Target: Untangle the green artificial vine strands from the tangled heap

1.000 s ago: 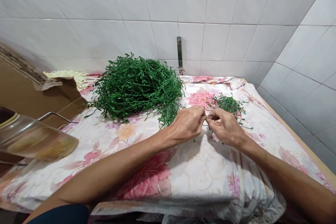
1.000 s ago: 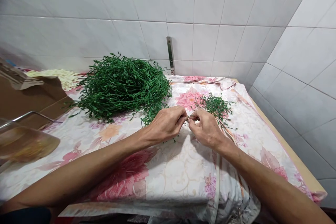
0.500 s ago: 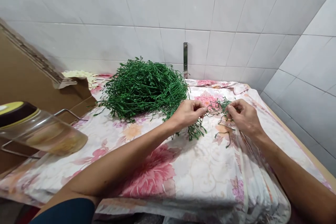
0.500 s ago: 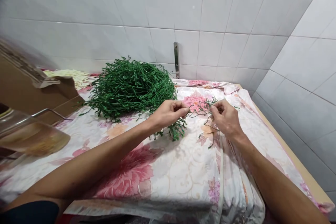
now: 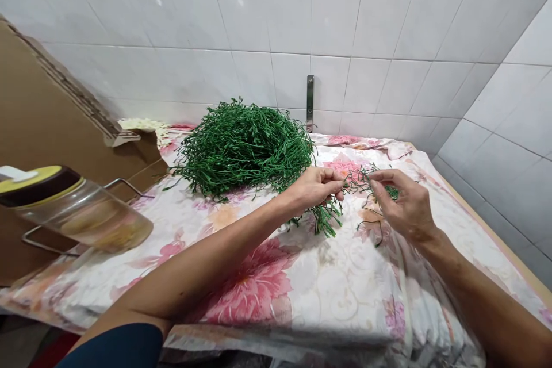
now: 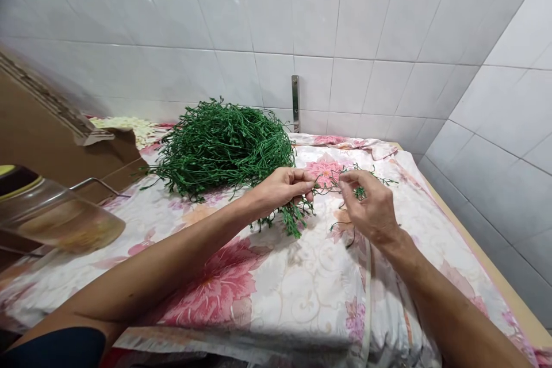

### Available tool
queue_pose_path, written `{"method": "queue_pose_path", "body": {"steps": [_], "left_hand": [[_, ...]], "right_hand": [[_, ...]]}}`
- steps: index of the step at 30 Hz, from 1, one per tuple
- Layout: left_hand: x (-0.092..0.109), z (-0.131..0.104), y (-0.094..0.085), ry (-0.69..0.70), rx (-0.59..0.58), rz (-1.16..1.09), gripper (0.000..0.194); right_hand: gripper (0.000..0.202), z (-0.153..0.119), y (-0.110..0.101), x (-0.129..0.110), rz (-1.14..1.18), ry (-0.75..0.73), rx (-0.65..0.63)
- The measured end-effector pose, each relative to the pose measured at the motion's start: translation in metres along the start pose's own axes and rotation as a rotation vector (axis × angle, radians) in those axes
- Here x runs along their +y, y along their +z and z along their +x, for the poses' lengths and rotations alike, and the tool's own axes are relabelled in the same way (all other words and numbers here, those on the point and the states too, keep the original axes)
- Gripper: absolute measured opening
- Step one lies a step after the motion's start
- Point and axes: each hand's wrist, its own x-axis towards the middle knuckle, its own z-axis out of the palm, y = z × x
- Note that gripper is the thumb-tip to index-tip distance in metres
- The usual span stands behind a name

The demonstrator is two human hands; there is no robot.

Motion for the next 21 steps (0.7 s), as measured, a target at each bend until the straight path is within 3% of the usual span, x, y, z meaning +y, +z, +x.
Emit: {"method": "queue_pose_path", "body": {"steps": [3,7,12,21], "left_hand": [[-0.004,-0.001,0.005,0.045,-0.045,-0.012,0.023],[-0.008,-0.002,0.011,0.079,-0.076,0.012,0.021],[-0.007,-0.003,0.011,0.104,-0.072,0.094,0.017],[0.002,-0.012,0.006,0.265,0.037,0.424,0.016]], "right_hand": [[0.018,-0.005,0.008,-0.014,0.089,-0.023,-0.113],[0.017,-0.009,0.016,-0.010,0.133,0.049,-0.204],[0.016,-0.010,0.016,-0.004,0.139,0.113,-0.207],[0.005,-0.008,0.015,-0.007,0.091,-0.070,-0.175]]}}
